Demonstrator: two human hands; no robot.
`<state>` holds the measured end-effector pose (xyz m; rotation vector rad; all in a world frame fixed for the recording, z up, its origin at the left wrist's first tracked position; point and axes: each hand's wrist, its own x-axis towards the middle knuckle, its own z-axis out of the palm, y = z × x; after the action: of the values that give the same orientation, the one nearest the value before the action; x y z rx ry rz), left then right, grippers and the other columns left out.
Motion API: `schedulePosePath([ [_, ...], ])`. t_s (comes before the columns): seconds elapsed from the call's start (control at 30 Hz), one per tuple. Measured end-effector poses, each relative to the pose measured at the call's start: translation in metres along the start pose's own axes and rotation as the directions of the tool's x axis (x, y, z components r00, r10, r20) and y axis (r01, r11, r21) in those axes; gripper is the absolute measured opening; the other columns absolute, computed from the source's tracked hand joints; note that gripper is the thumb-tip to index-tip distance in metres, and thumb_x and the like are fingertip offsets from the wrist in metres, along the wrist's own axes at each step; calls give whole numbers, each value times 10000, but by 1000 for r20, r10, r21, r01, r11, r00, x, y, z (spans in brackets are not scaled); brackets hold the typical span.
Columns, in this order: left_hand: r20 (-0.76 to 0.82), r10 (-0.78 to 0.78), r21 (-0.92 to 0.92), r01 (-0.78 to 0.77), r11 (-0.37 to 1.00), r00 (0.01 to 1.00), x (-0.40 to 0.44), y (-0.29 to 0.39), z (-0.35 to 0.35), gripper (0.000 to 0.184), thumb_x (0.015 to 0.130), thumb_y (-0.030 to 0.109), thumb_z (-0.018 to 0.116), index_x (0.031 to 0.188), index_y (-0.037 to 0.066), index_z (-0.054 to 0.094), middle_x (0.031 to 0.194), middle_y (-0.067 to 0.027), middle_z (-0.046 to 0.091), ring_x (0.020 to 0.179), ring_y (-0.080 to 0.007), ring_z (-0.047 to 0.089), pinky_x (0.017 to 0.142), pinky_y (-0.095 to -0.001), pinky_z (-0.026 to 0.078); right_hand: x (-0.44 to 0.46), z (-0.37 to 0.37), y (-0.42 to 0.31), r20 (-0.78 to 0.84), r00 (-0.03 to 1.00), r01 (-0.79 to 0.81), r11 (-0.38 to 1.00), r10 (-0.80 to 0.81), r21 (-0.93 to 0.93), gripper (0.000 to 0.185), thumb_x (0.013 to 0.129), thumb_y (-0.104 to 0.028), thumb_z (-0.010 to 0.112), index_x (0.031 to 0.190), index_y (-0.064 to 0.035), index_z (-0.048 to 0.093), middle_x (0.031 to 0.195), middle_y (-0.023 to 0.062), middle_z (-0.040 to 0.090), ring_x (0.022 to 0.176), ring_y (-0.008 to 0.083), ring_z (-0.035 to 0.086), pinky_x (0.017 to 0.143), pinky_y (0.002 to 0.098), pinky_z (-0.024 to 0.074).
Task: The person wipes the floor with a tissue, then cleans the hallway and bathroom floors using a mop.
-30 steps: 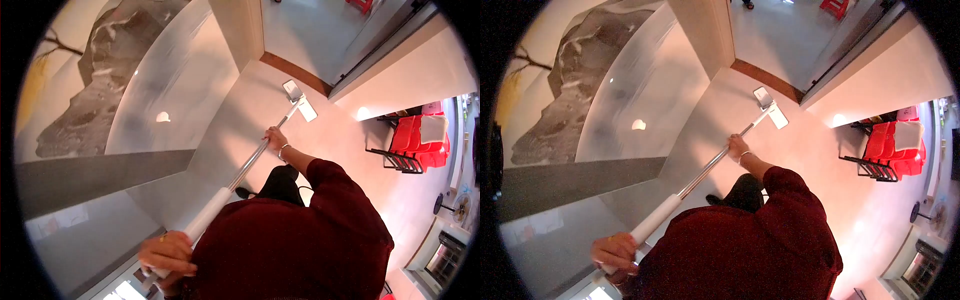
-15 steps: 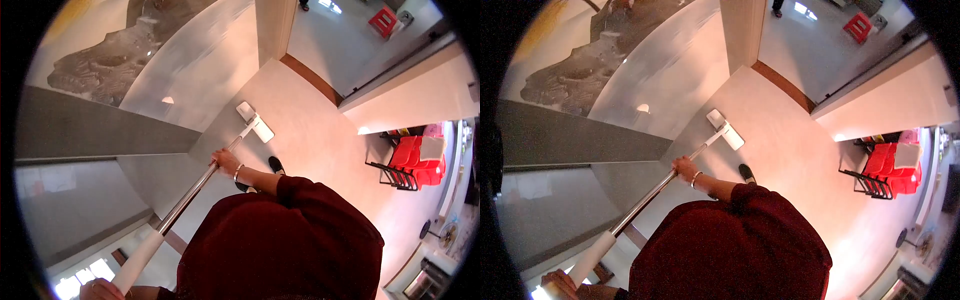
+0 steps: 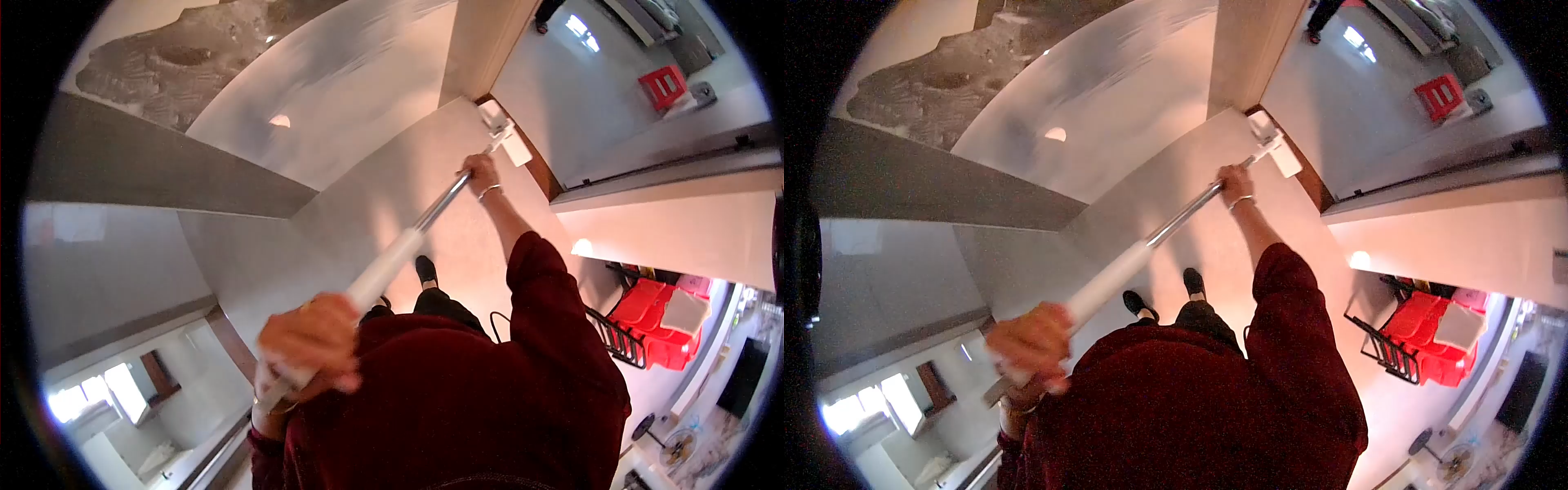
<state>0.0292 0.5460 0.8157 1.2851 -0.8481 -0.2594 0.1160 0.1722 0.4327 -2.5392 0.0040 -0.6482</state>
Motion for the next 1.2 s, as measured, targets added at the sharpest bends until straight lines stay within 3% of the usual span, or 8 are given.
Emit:
schedulePosePath([
  [0.1, 182, -21, 109, 1, 994, 983, 26, -53, 14, 158, 651, 35, 709, 775, 49, 612, 687, -61, 569, 646, -199, 531, 790, -390, 425, 8, -24, 40, 156, 983, -54, 965, 96, -256, 316, 588, -77, 660, 874, -77, 527, 889, 82, 560, 850, 258, 529, 779, 359, 433],
  [0.17, 173, -93, 80, 80, 994, 980, 28, -92, 26, 184, 668, -28, 667, 826, 44, 605, 744, -69, 574, 694, -212, 543, 860, -398, 406, 13, -32, 37, 525, 759, -152, 888, 386, -434, 451, 737, -169, 596, 1157, -154, 433, 1171, 59, 462, 1148, 249, 366, 907, 368, 391],
  [0.37, 125, -124, 111, 111, 988, 984, 3, -96, 11, 198, 660, -29, 669, 836, 37, 607, 746, -77, 574, 709, -216, 551, 849, -393, 413, -6, 7, 24, 546, 704, -248, 878, 454, -410, 465, 756, -176, 563, 1194, -150, 410, 1203, 99, 428, 1156, 274, 355, 986, 333, 318],
  [0.73, -536, -364, 178, 524, 833, 762, -101, 68, -69, 141, 596, 160, 715, 644, 74, 614, 553, -32, 541, 573, -185, 539, 737, -406, 454, -19, 123, -134, 551, 737, 333, 920, -391, 208, 25, 672, -112, 537, 669, -133, 548, 663, 65, 565, 698, 260, 559, 648, 371, 421],
  [0.93, -505, -78, 386, 306, 870, 860, -172, 185, -117, 138, 541, 126, 612, 586, 91, 486, 525, -28, 424, 485, -162, 409, 603, -388, 396, -29, 157, -316, 761, 457, 279, 887, -460, 369, 119, 683, -199, 536, 687, -101, 605, 684, 93, 600, 728, 288, 594, 624, 446, 431],
  [1.03, -790, 160, 387, 279, 879, 591, -205, 224, -102, 128, 526, 129, 573, 570, 109, 455, 554, -57, 443, 541, -205, 398, 625, -364, 374, -21, 125, -377, 775, 357, 303, 849, -522, 433, 102, 647, -171, 577, 701, -95, 617, 687, 94, 608, 727, 279, 599, 620, 417, 460],
  [1.07, -420, 126, 385, 50, 922, 899, -160, 213, -106, 203, 742, 313, 486, 668, 124, 495, 560, -24, 490, 447, -143, 412, 444, -290, 315, -17, 119, -387, 736, 370, 285, 823, -567, 491, 98, 644, -168, 580, 698, -96, 617, 680, 95, 606, 727, 277, 599, 622, 408, 463],
  [1.2, -469, 491, 324, -375, 869, 734, -159, 231, -98, 275, 790, 409, 414, 680, 169, 491, 512, 37, 462, 385, -84, 393, 385, -243, 329, -12, 76, -402, 649, 415, 246, 765, -638, 595, 74, 641, -154, 587, 685, -100, 613, 674, 99, 602, 725, 267, 601, 629, 389, 466],
])
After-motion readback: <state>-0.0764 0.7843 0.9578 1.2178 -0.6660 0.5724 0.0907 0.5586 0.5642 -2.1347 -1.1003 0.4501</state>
